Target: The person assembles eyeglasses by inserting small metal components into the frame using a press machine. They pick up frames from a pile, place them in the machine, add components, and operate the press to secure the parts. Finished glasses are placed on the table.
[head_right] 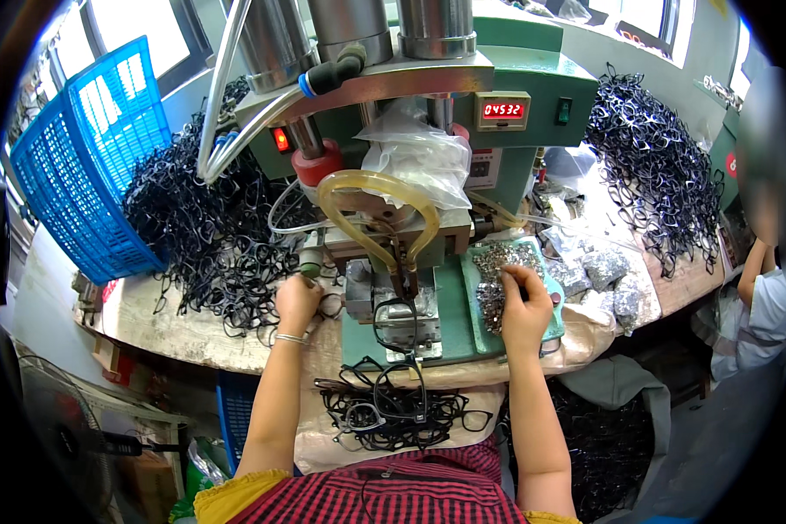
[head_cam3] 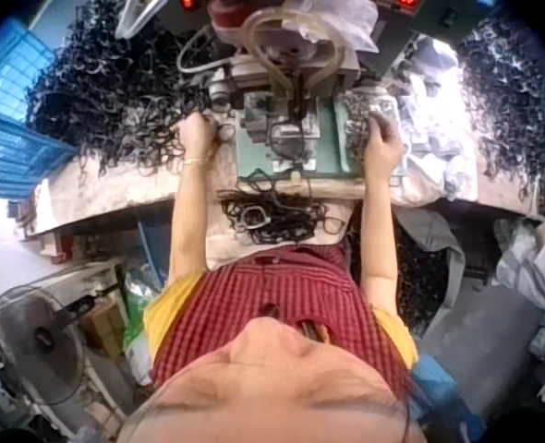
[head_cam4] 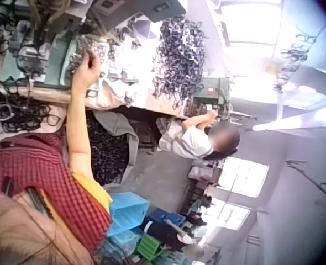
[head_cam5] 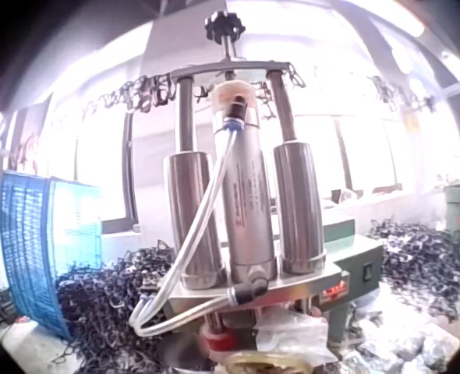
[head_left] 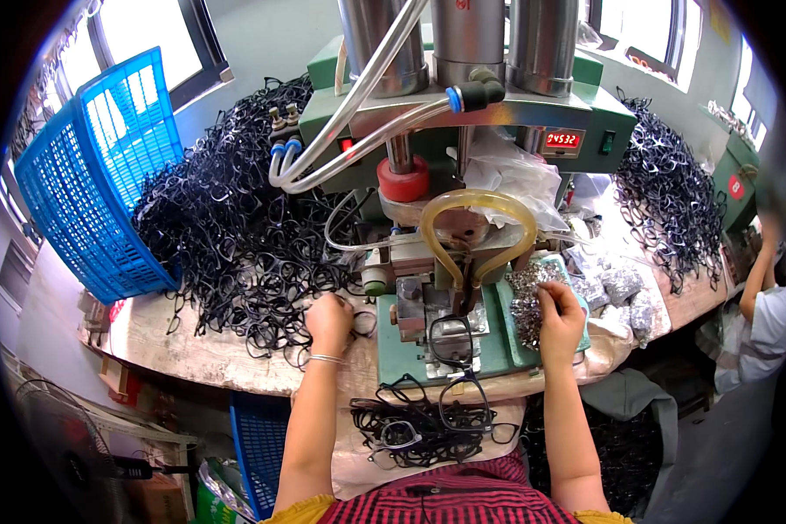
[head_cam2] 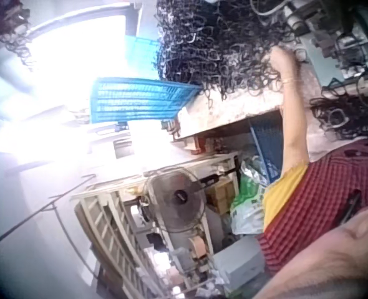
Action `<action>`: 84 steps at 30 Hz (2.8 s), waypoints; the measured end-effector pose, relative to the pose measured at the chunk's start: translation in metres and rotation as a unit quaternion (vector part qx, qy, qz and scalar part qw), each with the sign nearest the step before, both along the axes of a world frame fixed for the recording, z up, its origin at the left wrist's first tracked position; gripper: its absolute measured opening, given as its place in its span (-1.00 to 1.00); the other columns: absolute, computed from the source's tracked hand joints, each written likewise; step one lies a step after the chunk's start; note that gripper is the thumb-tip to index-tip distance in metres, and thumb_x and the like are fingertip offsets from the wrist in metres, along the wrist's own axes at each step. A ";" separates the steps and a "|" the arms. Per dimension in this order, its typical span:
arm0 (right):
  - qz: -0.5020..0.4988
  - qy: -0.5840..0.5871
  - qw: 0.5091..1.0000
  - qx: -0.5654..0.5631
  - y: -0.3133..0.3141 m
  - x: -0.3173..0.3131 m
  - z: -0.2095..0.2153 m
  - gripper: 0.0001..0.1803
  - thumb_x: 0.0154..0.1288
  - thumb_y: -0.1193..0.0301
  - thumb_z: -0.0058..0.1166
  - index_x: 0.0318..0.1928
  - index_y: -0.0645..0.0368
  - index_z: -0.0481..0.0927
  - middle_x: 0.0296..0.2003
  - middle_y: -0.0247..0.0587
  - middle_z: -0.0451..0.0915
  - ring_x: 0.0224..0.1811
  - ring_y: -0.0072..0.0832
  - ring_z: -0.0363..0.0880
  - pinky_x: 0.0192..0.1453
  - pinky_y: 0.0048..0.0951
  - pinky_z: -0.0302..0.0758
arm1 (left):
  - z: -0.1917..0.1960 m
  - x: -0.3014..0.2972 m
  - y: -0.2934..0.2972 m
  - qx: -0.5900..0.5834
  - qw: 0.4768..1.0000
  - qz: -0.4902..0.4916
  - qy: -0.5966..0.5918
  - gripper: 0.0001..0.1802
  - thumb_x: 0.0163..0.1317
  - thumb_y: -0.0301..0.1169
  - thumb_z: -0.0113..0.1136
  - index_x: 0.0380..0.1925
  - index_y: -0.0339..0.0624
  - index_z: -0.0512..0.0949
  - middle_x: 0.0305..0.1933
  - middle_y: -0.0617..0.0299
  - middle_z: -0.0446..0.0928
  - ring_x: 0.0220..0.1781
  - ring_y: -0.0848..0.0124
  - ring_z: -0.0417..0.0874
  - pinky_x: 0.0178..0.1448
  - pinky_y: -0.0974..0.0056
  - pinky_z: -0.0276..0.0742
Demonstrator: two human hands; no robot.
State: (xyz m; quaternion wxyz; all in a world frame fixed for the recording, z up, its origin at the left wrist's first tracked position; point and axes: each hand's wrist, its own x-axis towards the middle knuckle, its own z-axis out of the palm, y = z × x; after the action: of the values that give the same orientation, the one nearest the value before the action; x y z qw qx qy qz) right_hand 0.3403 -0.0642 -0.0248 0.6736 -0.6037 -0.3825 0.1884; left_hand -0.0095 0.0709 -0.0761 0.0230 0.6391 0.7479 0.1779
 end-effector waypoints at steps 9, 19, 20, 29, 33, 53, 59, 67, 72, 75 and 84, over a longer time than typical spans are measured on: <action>-0.007 -0.109 0.993 -0.032 -0.069 0.004 0.027 -0.90 0.19 0.63 0.20 -0.26 0.29 0.67 -0.32 -0.27 0.67 -0.19 -0.50 0.62 -0.03 -0.46 0.50 | 0.054 -0.015 -0.044 -0.107 0.777 -0.107 -0.611 -0.89 0.29 -0.40 0.19 -0.42 -0.14 0.55 -0.54 0.33 0.56 -0.60 0.60 0.52 -0.59 0.48 0.37; 0.118 0.011 0.989 0.092 -0.010 -0.084 0.063 -0.68 0.18 0.61 0.22 -0.03 0.33 0.53 -0.26 -0.21 0.67 -0.18 -0.50 0.62 0.01 -0.48 0.50 | 0.027 -0.005 -0.083 0.065 0.659 -0.111 -0.741 -0.93 0.44 -0.42 0.10 -0.25 -0.07 0.41 -0.33 0.35 0.51 -0.34 0.55 0.55 -0.29 0.42 0.49; 0.127 0.022 0.988 0.081 -0.014 -0.083 0.058 -0.65 0.20 0.60 0.22 0.00 0.33 0.50 -0.26 -0.23 0.67 -0.16 -0.54 0.61 0.04 -0.50 0.48 | 0.025 0.000 -0.083 0.097 0.663 -0.099 -0.736 -0.95 0.45 -0.44 0.09 -0.16 -0.12 0.46 -0.26 0.27 0.56 -0.28 0.48 0.61 -0.24 0.39 0.54; 0.242 0.244 0.937 0.062 -0.018 -0.096 0.086 -0.48 0.24 0.63 0.17 0.20 0.34 0.35 -0.10 -0.22 0.62 0.02 -0.56 0.56 0.18 -0.49 0.44 | 0.189 0.069 -0.103 0.331 0.707 -0.416 -0.466 -0.96 0.33 -0.62 0.12 -0.24 -0.37 0.48 -0.18 -0.05 0.58 -0.15 0.22 0.64 0.07 0.18 0.55; 0.237 0.075 0.968 0.032 -0.039 -0.087 0.104 -0.54 0.23 0.61 0.16 0.16 0.30 0.46 0.04 -0.07 0.58 0.14 -0.42 0.54 0.27 -0.36 0.42 | 0.186 0.079 -0.124 0.284 0.718 -0.428 -0.470 -0.89 0.30 -0.66 -0.02 -0.36 -0.24 0.45 -0.31 0.06 0.64 -0.29 0.32 0.64 -0.07 0.23 0.48; 0.005 -0.564 0.826 0.000 0.007 0.026 0.012 -0.91 0.20 0.49 0.16 -0.26 0.16 0.59 -0.01 -0.07 0.61 0.12 -0.13 0.57 -0.01 -0.18 0.52 | 0.110 0.080 -0.165 0.321 0.797 -0.481 -0.176 -0.60 0.01 -0.40 0.44 -0.07 0.01 0.66 0.14 0.23 0.62 -0.12 0.25 0.55 0.31 -0.03 0.42; -0.030 0.105 0.993 0.055 -0.039 0.026 -0.008 -0.81 0.40 0.54 0.06 -0.05 0.28 0.67 -0.18 -0.28 0.67 -0.15 -0.59 0.62 0.01 -0.58 0.51 | 0.128 -0.012 -0.161 0.361 0.918 -0.109 -0.123 -0.83 0.17 -0.67 0.19 -0.22 -0.29 0.57 -0.01 0.06 0.58 0.09 0.15 0.52 0.21 0.14 0.37; 0.016 0.044 0.997 0.057 0.007 -0.019 0.015 -0.89 0.29 0.58 0.18 -0.18 0.27 0.67 -0.32 -0.42 0.63 -0.28 -0.70 0.49 -0.16 -0.64 0.41 | 0.049 -0.029 -0.045 0.014 0.988 -0.052 0.142 -0.77 0.08 -0.21 0.35 -0.44 -0.13 0.64 -0.41 0.10 0.66 -0.32 0.08 0.69 -0.24 0.06 0.56; -0.101 -0.236 0.967 0.007 -0.043 0.004 0.004 -0.88 0.24 0.62 0.19 -0.20 0.28 0.66 -0.32 -0.28 0.65 -0.23 -0.51 0.58 -0.08 -0.47 0.47 | 0.012 -0.026 -0.023 0.025 0.998 -0.003 0.058 -0.77 0.08 -0.19 0.30 -0.48 -0.11 0.66 -0.43 0.07 0.66 -0.31 0.05 0.69 -0.25 0.03 0.58; -0.139 -0.295 0.945 -0.012 -0.082 0.020 0.001 -0.87 0.20 0.65 0.20 -0.22 0.29 0.67 -0.29 -0.20 0.65 -0.19 -0.41 0.61 -0.03 -0.41 0.48 | 0.023 -0.035 -0.032 0.141 0.986 -0.065 -0.065 -0.82 0.11 -0.30 0.35 -0.51 -0.16 0.61 -0.56 0.13 0.59 -0.51 0.19 0.62 -0.39 0.16 0.50; 0.109 -0.209 0.969 0.070 -0.023 -0.042 0.074 -0.83 0.11 0.65 0.21 -0.24 0.28 0.66 -0.27 -0.16 0.66 -0.20 -0.36 0.63 -0.05 -0.37 0.50 | 0.039 -0.013 -0.030 0.029 0.571 -0.051 -0.819 -0.92 0.34 -0.36 0.18 -0.28 -0.09 0.57 -0.43 0.37 0.59 -0.53 0.58 0.51 -0.53 0.46 0.35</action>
State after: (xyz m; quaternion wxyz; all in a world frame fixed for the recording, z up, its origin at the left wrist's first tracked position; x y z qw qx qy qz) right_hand 0.2987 -0.0874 0.0492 0.5948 -0.5356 -0.5904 0.1035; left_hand -0.0229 0.0412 -0.0369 0.6157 0.2581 0.3710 0.6455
